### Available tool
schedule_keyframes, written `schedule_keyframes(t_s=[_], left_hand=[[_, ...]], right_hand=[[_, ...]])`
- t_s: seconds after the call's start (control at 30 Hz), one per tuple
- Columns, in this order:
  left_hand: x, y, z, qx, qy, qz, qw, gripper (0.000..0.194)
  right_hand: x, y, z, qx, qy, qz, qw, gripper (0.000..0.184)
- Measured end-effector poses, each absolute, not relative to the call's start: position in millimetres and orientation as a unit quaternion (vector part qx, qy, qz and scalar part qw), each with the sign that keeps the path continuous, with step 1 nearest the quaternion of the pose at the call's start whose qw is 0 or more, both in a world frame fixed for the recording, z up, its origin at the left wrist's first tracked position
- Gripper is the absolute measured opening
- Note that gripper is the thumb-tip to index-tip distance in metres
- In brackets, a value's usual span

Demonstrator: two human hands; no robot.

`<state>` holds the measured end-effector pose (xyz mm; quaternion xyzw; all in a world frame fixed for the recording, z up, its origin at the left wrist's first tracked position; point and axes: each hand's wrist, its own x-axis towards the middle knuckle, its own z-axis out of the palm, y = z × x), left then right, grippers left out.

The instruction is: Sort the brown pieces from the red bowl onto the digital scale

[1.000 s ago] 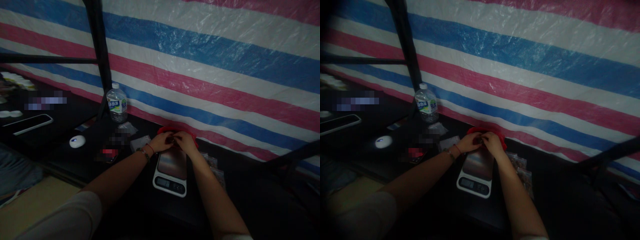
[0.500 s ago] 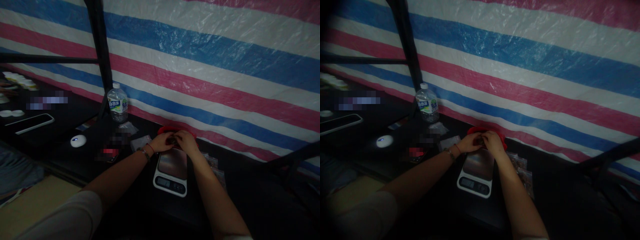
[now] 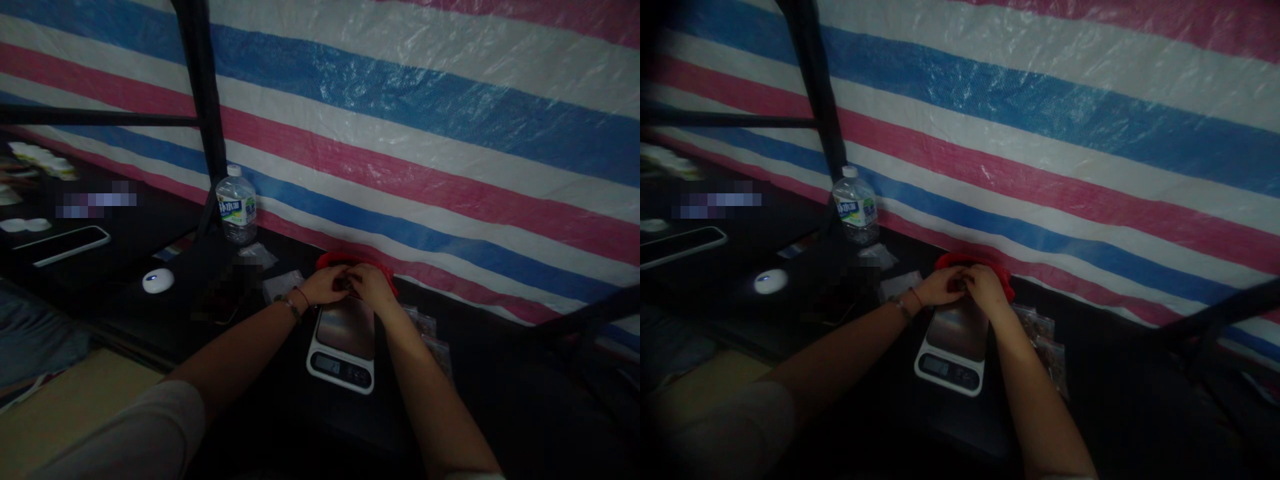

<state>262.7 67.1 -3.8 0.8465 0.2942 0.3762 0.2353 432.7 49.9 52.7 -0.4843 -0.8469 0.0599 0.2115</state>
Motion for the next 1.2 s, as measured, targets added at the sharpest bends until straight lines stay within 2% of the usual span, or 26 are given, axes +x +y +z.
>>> schedule_keyframes(t_s=[0.6,1.03,1.2], left_hand=[[262,65,-1,0.846,0.308,0.367,0.234,0.057],[261,66,-3,0.838,0.304,0.383,0.242,0.06],[261,67,-4,0.839,0.313,0.379,0.234,0.06]], right_hand=[[434,52,51,-0.487,-0.841,0.068,0.228,0.019],[434,47,60,-0.492,-0.845,0.073,0.195,0.026],[439,47,64,-0.513,-0.826,0.072,0.22,0.03]])
